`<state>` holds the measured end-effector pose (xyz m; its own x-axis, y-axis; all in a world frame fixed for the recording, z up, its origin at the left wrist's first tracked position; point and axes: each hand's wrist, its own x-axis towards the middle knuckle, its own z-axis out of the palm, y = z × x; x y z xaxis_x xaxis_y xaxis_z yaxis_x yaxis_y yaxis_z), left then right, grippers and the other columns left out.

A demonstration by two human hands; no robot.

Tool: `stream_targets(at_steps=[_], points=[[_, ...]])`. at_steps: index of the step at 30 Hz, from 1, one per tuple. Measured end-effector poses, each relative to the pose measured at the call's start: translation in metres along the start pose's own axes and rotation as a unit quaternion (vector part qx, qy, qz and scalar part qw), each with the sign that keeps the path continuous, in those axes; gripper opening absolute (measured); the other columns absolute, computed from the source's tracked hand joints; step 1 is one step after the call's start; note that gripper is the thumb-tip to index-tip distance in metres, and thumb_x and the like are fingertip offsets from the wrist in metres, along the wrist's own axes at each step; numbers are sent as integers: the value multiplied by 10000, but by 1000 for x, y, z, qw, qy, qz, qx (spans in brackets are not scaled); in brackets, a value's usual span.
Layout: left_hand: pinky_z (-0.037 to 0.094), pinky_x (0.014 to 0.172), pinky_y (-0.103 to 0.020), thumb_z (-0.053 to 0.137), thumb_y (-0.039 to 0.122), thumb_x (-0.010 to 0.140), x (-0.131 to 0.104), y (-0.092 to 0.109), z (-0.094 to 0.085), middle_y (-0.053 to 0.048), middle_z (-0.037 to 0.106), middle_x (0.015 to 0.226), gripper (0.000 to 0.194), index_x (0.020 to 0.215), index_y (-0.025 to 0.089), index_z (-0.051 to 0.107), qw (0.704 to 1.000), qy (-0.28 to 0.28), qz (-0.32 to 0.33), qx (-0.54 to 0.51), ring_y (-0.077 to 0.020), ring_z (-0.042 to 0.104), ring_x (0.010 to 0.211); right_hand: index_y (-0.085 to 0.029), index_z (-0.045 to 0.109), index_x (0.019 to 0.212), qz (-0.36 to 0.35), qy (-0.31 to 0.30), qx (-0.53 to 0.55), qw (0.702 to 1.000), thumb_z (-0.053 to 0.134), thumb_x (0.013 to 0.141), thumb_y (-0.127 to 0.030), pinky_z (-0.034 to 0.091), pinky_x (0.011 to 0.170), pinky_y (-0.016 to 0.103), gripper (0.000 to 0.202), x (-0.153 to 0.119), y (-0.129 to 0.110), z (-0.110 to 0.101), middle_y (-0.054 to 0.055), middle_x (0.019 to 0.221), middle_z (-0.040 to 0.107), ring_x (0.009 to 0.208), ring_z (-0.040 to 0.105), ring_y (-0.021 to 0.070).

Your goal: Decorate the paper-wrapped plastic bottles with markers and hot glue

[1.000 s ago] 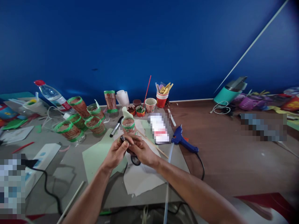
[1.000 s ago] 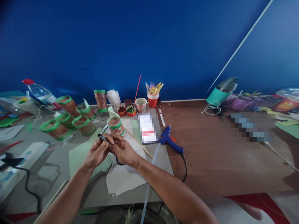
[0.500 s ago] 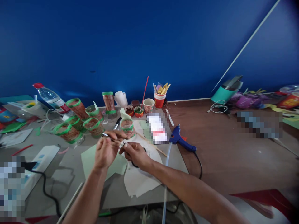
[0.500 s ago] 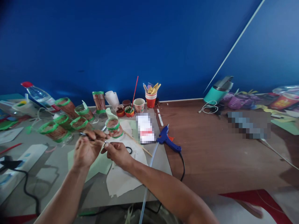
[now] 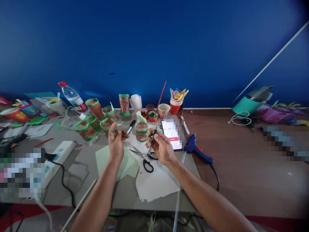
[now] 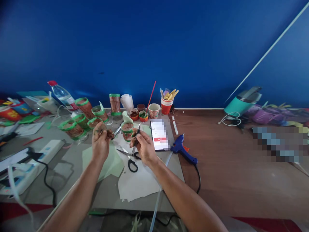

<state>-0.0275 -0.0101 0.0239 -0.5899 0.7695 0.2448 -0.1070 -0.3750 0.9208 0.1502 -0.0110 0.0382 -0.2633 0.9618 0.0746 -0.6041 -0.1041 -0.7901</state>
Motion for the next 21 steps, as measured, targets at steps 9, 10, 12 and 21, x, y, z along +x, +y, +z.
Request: stream_targets(at_steps=[9,10,12,21], points=[[437,633,-262,601,301,736,-5,-6,-2,-27,589,875,375,1084,173,661,921,-185,0,343,-126,515,668,-236,495,1360,-94,75,-76,990,567,878,-430,349,369,203,524,10,0,-15,-148,403,360,294,303,56],[458,671,-277,625,311,730,-6,-7,-1,-40,584,935,423,1132,180,641,908,-199,17,368,-134,530,705,-236,510,1352,-101,78,-80,989,559,882,-431,352,370,205,511,10,1,-15,-143,407,370,295,307,56],[485,730,-306,669,322,712,-9,-11,1,-60,566,1007,522,1211,190,592,892,-209,42,398,-152,552,765,-229,556,1310,-123,83,-92,985,540,893,-428,358,375,212,462,11,2,-16,-132,412,392,297,322,58],[494,882,-428,740,324,677,-15,-36,3,-125,530,1104,641,1244,144,502,873,-189,121,432,-253,583,986,-210,643,1065,-138,-39,-153,978,539,903,-498,489,508,251,347,3,14,-14,-2,743,659,483,582,94]])
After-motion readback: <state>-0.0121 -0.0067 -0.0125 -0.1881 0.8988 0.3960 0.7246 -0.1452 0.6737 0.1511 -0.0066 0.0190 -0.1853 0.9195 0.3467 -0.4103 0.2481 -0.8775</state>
